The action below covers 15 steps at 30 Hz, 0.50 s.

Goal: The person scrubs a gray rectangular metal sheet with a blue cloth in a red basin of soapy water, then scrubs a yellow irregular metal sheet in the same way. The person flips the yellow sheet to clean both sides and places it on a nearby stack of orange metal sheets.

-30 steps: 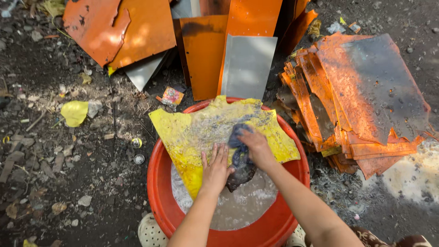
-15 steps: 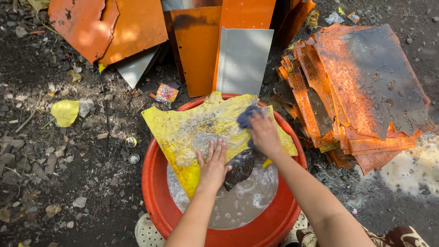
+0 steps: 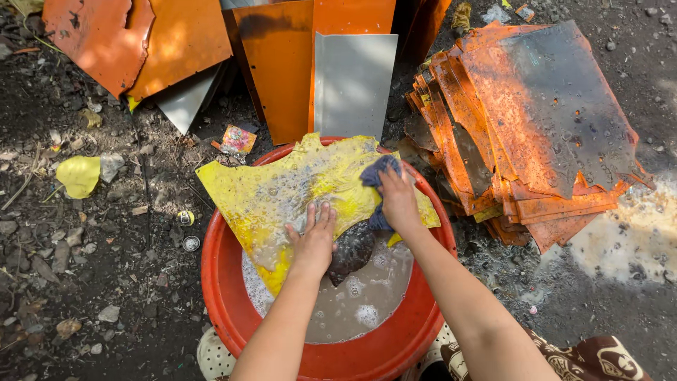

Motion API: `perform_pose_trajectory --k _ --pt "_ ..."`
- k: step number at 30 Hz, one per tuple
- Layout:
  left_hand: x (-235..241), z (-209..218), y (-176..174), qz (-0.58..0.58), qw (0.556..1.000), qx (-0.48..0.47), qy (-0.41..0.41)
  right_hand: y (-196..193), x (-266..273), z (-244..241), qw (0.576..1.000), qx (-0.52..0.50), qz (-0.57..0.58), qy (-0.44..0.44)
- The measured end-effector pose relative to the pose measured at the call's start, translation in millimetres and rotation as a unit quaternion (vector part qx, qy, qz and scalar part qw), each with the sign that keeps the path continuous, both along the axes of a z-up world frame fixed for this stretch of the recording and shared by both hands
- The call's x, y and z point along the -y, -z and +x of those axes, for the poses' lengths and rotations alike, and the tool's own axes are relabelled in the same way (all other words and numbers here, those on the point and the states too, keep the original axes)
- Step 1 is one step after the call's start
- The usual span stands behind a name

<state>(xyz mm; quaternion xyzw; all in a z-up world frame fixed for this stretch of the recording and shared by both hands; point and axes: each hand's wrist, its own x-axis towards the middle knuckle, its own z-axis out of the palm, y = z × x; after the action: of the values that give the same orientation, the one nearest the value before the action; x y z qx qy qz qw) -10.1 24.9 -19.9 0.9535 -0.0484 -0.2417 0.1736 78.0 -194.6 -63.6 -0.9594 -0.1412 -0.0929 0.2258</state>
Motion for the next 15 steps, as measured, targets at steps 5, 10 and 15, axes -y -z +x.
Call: perform_pose_trajectory --k 5,10,15 --pt "2 13 -15 0.003 0.999 -0.034 0.005 9 -79 12 0.998 0.065 -0.004 0.026" --pt "3 15 -24 0.013 0.998 -0.060 0.006 -10 -40 -18 0.996 -0.038 0.027 -0.077" --pt "5 9 -6 0.008 1.000 -0.002 0.002 2 -29 36 0.996 0.041 0.004 0.079"
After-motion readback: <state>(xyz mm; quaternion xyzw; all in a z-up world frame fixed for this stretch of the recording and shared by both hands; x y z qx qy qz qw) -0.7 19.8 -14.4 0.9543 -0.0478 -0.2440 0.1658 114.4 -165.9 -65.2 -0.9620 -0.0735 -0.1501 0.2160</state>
